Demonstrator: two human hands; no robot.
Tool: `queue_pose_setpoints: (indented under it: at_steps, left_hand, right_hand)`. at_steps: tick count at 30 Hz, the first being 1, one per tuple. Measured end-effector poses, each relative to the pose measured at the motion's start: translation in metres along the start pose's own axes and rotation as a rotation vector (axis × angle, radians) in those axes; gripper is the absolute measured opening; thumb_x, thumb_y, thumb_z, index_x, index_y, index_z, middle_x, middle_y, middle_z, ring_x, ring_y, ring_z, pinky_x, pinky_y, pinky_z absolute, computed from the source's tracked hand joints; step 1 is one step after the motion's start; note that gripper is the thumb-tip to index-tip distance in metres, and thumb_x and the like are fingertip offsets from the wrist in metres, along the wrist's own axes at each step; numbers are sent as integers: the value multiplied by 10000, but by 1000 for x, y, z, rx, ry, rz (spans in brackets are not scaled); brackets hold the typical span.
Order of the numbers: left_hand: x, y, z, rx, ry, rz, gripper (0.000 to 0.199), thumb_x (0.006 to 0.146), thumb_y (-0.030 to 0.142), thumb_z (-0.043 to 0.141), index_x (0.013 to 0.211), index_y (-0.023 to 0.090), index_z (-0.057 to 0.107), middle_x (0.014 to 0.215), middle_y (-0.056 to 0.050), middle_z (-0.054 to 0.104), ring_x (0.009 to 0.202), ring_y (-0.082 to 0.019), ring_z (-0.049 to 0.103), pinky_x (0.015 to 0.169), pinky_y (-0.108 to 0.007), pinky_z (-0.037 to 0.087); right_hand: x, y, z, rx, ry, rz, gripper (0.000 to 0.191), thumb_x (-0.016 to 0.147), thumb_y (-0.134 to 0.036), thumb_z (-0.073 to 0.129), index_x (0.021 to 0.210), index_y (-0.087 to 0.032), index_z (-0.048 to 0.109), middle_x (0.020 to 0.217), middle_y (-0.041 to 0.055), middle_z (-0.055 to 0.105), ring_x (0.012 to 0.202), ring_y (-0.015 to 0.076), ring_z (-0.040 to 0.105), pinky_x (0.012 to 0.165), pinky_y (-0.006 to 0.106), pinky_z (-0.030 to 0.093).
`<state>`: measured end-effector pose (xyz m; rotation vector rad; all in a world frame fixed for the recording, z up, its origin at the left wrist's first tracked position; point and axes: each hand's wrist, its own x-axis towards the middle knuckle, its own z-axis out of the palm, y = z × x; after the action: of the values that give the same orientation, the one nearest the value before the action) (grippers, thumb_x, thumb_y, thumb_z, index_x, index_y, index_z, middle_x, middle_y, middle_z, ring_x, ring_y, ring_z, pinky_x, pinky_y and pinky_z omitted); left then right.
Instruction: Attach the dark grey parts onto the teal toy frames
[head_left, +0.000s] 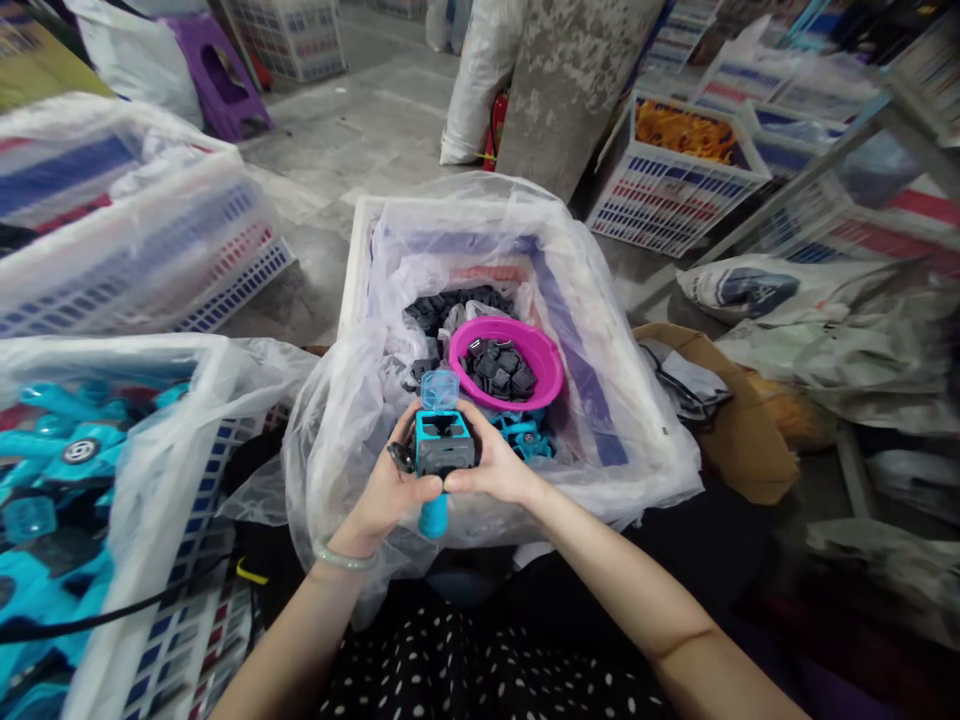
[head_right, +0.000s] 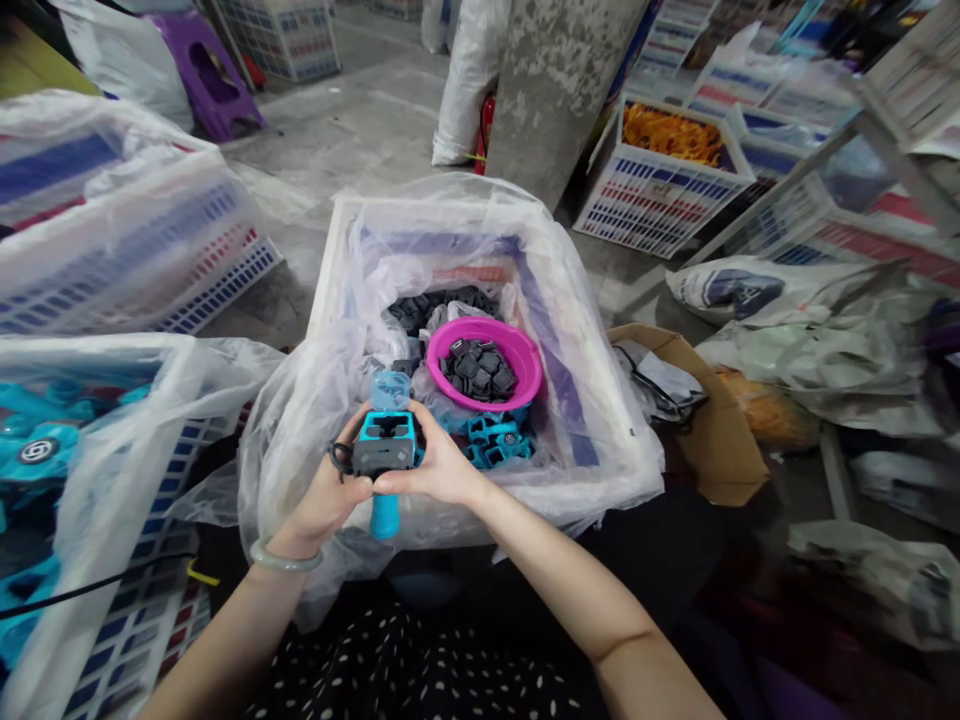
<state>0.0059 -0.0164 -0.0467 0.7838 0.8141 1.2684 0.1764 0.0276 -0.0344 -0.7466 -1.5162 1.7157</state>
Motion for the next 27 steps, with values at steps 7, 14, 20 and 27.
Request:
queue_pose_setpoints:
  at_steps: [7,14,20,27]
  left_hand:
    - [5,4,5,-63,243,-156,895,658,443,932,1429,234,530,1350,-116,664,1260,-326,633,1077,-470,525]
    - [6,6,5,-59,148,-94,864,641,365,946,1405,246,560,1377,-109,649,1275,-328,619,1077,-451,520]
    - [2,4,10,6,37,111,864,607,325,951,1393,291,595,1397,-82,641,1316,-346,582,1110,-458,498]
    - [6,8,5,60,67,-147,903,619,370,952,1413,229,545,1306,-112,671,1194,-324,653,1023,-426,538]
  right_hand:
    - [-3,-8,-17,-783,68,-408,873,829,-579,783,1555,-272,409,1555,143,495,1529,335,359,1291,584,142]
    - [-6,1,-19,-433,73,-296,904,765,-553,851,1526,-301,433,1633,132,380,1558,321,302,1275,550,220]
    - [-3,10,-14,183,-37,-83,965,686,-537,904,1463,-242,413,1432,135,577,1314,307,602,1139,469,461]
    - [2,-2,-26,-241,-89,-93,1028,668,-494,906,1478,-222,335,1470,160,518,1362,299,551,1133,441,464]
